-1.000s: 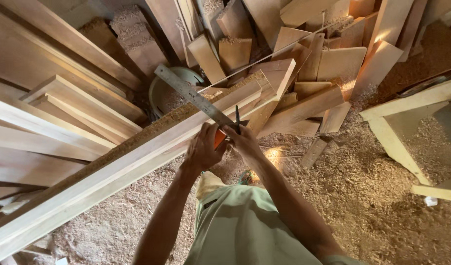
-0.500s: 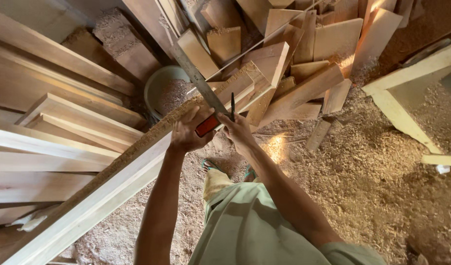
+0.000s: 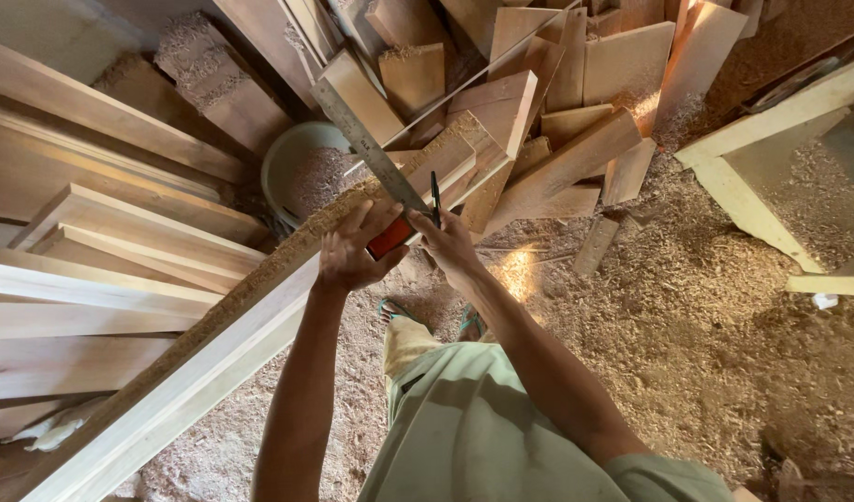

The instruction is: The person measures and marks a long wooden plank using a try square and pencil, then uses a metal ruler to mark additional lines. The person briefly uses a calculator on a nearby table before returning to the plank to continue marking.

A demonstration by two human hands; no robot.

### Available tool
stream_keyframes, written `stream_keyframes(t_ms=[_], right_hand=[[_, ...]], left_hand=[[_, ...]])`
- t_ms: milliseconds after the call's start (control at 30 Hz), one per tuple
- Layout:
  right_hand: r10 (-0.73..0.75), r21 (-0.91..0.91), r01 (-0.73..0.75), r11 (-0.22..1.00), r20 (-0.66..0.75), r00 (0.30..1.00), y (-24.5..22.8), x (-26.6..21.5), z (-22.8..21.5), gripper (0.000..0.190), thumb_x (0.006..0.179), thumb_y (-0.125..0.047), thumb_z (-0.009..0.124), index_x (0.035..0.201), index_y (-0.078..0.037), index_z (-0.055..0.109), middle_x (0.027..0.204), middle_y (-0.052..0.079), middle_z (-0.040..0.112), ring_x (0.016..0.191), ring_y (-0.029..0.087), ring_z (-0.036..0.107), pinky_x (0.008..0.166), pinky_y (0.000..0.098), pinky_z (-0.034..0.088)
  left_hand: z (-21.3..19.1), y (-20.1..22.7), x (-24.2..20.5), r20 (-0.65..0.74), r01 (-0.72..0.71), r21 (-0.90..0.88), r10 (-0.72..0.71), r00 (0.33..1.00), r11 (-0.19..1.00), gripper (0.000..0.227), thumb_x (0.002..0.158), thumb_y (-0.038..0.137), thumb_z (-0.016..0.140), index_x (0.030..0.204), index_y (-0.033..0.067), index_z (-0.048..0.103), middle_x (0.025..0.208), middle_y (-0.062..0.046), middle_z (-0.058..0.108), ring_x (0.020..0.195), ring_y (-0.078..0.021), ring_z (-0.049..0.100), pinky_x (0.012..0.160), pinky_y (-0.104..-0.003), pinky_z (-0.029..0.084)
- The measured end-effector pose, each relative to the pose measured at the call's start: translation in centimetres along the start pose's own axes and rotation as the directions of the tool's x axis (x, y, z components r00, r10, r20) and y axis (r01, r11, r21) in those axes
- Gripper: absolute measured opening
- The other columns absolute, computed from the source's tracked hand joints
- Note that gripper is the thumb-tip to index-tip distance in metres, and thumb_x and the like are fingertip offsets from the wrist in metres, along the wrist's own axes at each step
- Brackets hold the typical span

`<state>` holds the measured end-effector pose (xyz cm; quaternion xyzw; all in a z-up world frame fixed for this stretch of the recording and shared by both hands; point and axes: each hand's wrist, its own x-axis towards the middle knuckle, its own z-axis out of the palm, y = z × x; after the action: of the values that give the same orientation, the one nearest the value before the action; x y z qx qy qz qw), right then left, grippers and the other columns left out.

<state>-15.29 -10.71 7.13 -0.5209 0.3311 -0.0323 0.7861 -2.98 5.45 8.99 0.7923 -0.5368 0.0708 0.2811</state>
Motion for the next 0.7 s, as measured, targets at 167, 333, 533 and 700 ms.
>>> stream_keyframes(t_ms=[167, 333, 533, 700], right_hand=[[-0.063, 0.003, 0.063, 0.998, 0.015, 0.998, 1.5, 1.2, -0.3, 0.041, 0.102, -0.035, 0.067, 0.114, 0.005, 0.069, 0.065, -0.005, 0.045, 0.054, 0.009, 0.041, 0.062, 0.0235, 0.053], [-0.051, 0.016, 0.051, 0.999, 0.015, 0.999, 1.5, 1.3, -0.3, 0.04, 0.1, -0.035, 0.067, 0.115, 0.002, 0.07, 0.063, -0.005, 0.043, 0.053, 0.01, 0.04, 0.06, 0.0229, 0.05], [-0.032, -0.017, 0.032, 0.999, -0.001, 0.999, 0.5, 0.7, -0.1, 0.042, 0.098, -0.035, 0.067, 0.117, 0.002, 0.07, 0.062, -0.005, 0.045, 0.052, 0.009, 0.038, 0.048, 0.0241, 0.032], [-0.007, -0.033, 0.007, 0.999, -0.001, 1.0, -0.3, 0.3, 0.1, 0.042, 0.098, -0.035, 0.066, 0.122, 0.0, 0.069, 0.06, -0.004, 0.044, 0.05, 0.009, 0.037, 0.045, 0.0237, 0.03]], left_hand=[[-0.5, 0.4, -0.1, 0.024, 0.049, 0.003, -0.049, 0.999, 0.999, 0.074, 0.076, 0.062, 0.083, 0.14, 0.0283, 0.066, 0.131, -0.019, 0.065, 0.102, -0.0323, 0.074, 0.08, -0.045, 0.064], [-0.7, 0.7, 0.1, 0.019, 0.045, 0.028, -0.046, 0.999, 0.999, 0.075, 0.075, 0.059, 0.085, 0.141, 0.028, 0.066, 0.133, -0.019, 0.064, 0.107, -0.0341, 0.073, 0.086, -0.047, 0.063], [-0.5, 0.6, 0.0, 0.02, 0.051, -0.012, -0.051, 0.999, 0.999, 0.072, 0.077, 0.059, 0.083, 0.14, 0.0267, 0.066, 0.132, -0.017, 0.066, 0.105, -0.0327, 0.073, 0.084, -0.046, 0.063], [0.2, 0.0, -0.3, 0.063, 0.087, -0.049, -0.084, 0.994, 0.995, 0.072, 0.081, 0.065, 0.079, 0.14, 0.025, 0.064, 0.131, -0.017, 0.066, 0.104, -0.0305, 0.073, 0.079, -0.046, 0.064]])
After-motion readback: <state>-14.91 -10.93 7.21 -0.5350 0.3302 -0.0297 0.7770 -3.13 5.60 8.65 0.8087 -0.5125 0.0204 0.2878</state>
